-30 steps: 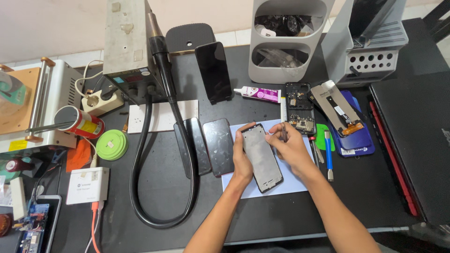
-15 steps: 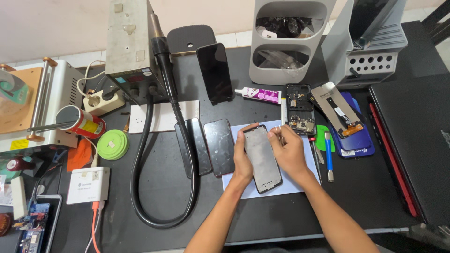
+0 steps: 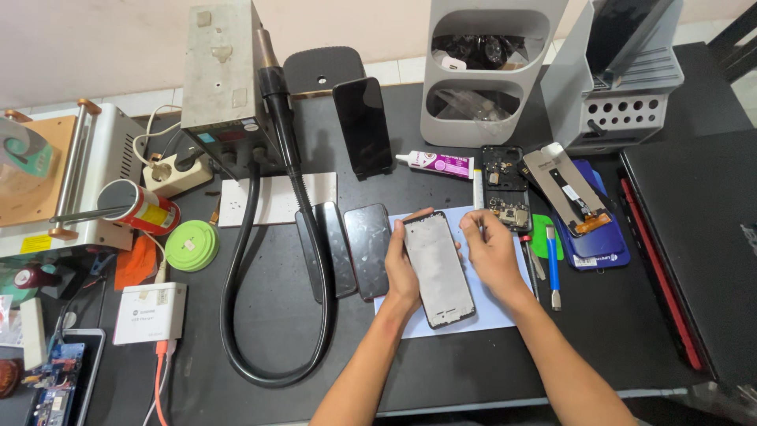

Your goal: The person uses a metal prying tool to carefully separate the screen assembly from the smartphone frame. They work along the edges of the device, applying pressure to release adhesive bonds while holding the phone steady.

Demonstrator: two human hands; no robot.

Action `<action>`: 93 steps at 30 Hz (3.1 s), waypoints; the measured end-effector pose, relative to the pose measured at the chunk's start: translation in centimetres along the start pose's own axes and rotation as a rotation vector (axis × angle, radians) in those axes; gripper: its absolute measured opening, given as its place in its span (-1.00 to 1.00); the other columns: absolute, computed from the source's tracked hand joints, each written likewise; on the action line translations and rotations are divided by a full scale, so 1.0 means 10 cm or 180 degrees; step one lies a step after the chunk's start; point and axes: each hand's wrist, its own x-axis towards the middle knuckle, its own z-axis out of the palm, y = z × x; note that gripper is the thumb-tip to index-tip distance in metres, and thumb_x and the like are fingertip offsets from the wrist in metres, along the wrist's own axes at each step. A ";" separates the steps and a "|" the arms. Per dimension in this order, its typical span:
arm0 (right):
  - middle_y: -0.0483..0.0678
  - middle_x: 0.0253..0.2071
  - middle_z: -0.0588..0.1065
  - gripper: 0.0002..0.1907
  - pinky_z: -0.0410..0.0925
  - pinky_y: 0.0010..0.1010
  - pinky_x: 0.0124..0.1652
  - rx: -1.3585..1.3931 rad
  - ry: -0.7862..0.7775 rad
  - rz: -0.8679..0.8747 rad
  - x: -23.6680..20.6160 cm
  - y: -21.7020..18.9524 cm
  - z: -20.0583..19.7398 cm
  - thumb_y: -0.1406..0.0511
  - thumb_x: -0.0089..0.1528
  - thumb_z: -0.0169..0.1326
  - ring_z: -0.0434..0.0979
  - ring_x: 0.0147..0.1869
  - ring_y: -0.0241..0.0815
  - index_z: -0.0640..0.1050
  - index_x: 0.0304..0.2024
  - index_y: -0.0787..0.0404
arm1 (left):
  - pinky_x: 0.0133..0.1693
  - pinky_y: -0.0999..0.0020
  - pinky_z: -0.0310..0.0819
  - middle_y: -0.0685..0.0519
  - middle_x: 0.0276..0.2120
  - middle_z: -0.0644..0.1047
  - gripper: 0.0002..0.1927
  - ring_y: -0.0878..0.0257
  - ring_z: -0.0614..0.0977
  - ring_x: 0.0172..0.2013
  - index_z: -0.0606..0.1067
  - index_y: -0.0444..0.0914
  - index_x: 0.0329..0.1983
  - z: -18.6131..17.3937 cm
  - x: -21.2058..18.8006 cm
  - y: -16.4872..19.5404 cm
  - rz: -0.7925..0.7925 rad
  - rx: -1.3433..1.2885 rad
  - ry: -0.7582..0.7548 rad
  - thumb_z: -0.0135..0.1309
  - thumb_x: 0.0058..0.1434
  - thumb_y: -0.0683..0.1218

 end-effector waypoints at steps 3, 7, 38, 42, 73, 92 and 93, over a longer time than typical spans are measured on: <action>-0.25 -0.54 0.29 -0.82 0.02 -0.61 -0.62 0.0380 0.0055 0.0151 0.02 0.01 -0.03 0.27 0.40 0.06 0.13 -0.61 -0.54 0.47 -0.23 0.26 | -0.24 0.08 0.65 -0.18 -0.22 0.59 -0.34 0.00 0.68 -0.29 0.36 -0.22 0.30 -0.02 0.02 -0.01 -0.0004 0.0012 0.0015 -0.44 0.45 0.30; -0.24 -0.49 0.41 -0.87 0.05 -0.61 -0.62 0.0416 -0.0050 0.0337 0.01 -0.01 -0.04 0.32 0.28 0.14 0.19 -0.61 -0.53 0.47 -0.23 0.24 | -0.23 0.07 0.64 -0.11 -0.17 0.58 -0.36 0.00 0.68 -0.27 0.35 -0.23 0.30 -0.07 0.03 -0.05 0.0016 -0.0027 0.0105 -0.42 0.45 0.28; -0.13 -0.29 0.57 -0.79 0.19 -0.60 -0.55 0.0478 -0.0702 0.0646 0.14 0.43 -0.13 0.35 0.24 0.15 0.32 -0.52 -0.47 0.53 -0.08 0.29 | -0.20 0.18 0.60 -0.15 -0.22 0.60 -0.33 0.08 0.65 -0.28 0.33 -0.23 0.31 -0.49 0.22 -0.32 0.0029 0.0179 0.0055 -0.43 0.43 0.30; -0.15 -0.37 0.58 -0.83 0.18 -0.61 -0.55 0.0365 -0.0563 0.0623 0.15 0.50 -0.11 0.30 0.25 0.17 0.33 -0.53 -0.48 0.54 -0.17 0.26 | -0.20 0.17 0.60 -0.11 -0.22 0.58 -0.32 0.08 0.65 -0.28 0.32 -0.24 0.32 -0.54 0.24 -0.35 0.0018 0.0219 0.0114 -0.43 0.43 0.31; -0.15 -0.39 0.49 -0.78 0.15 -0.60 -0.49 -0.0135 -0.0668 0.0541 0.16 0.98 -0.06 0.26 0.28 0.20 0.32 -0.43 -0.44 0.56 -0.09 0.25 | -0.24 0.24 0.59 -0.08 -0.24 0.57 -0.39 0.13 0.63 -0.31 0.39 -0.19 0.24 -0.95 0.37 -0.61 0.0063 0.0098 0.0121 -0.38 0.43 0.29; -0.23 -0.34 0.45 -0.70 0.30 -0.61 -0.27 -0.0344 -0.1093 0.0499 0.17 1.22 -0.06 0.37 0.16 0.19 0.45 -0.23 -0.49 0.54 -0.04 0.24 | -0.19 0.27 0.58 -0.07 -0.18 0.57 -0.39 0.16 0.64 -0.24 0.36 -0.23 0.28 -1.17 0.41 -0.75 0.0313 0.0562 0.0149 -0.43 0.47 0.26; -0.24 -0.34 0.48 -0.72 0.29 -0.62 -0.28 -0.0347 -0.0977 0.0534 0.17 1.23 -0.05 0.35 0.18 0.19 0.45 -0.25 -0.50 0.54 -0.05 0.23 | -0.19 0.27 0.59 -0.07 -0.18 0.57 -0.38 0.17 0.64 -0.24 0.37 -0.24 0.29 -1.17 0.41 -0.75 0.0329 0.0583 0.0152 -0.43 0.48 0.25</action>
